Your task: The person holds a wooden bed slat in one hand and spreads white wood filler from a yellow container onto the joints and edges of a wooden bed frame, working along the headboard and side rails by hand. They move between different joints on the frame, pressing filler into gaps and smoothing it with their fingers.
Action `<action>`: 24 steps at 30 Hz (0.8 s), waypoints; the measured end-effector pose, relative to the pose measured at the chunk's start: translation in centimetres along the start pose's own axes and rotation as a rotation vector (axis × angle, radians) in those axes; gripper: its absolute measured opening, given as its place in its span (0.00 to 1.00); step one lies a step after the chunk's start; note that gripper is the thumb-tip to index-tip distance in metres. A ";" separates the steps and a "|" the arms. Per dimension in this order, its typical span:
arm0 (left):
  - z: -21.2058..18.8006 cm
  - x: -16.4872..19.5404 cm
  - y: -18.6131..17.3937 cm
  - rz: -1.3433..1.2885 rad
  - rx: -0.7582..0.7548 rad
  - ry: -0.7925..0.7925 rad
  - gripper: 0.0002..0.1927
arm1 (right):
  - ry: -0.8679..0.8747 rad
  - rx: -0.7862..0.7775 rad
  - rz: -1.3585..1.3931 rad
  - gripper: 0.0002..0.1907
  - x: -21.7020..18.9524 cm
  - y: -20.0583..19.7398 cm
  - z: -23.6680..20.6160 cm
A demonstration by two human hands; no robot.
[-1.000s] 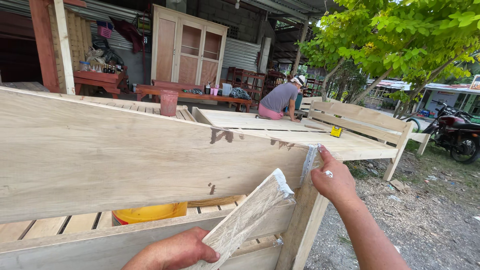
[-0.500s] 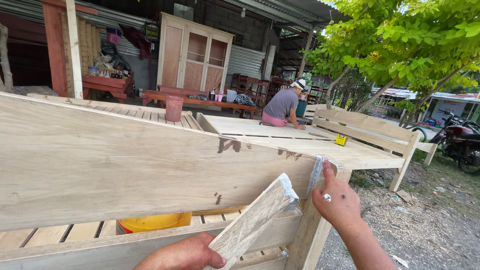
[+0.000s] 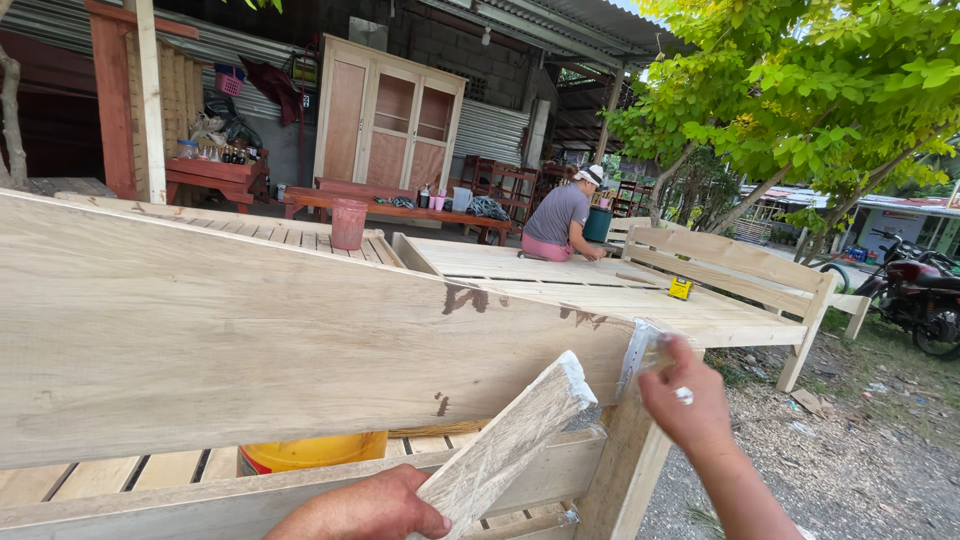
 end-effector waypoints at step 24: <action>1.9 -2.6 -2.8 0.262 0.116 -0.036 0.30 | 0.069 -0.340 -0.602 0.49 -6.6 4.7 -1.7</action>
Point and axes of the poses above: each hand's wrist, its own z-axis towards the middle knuckle, its own y-axis out of the palm, x = y × z, the point moved 2 cm from there along z, towards the middle knuckle, and after that the axes turned 6 degrees about z, right-handed, at the moved point
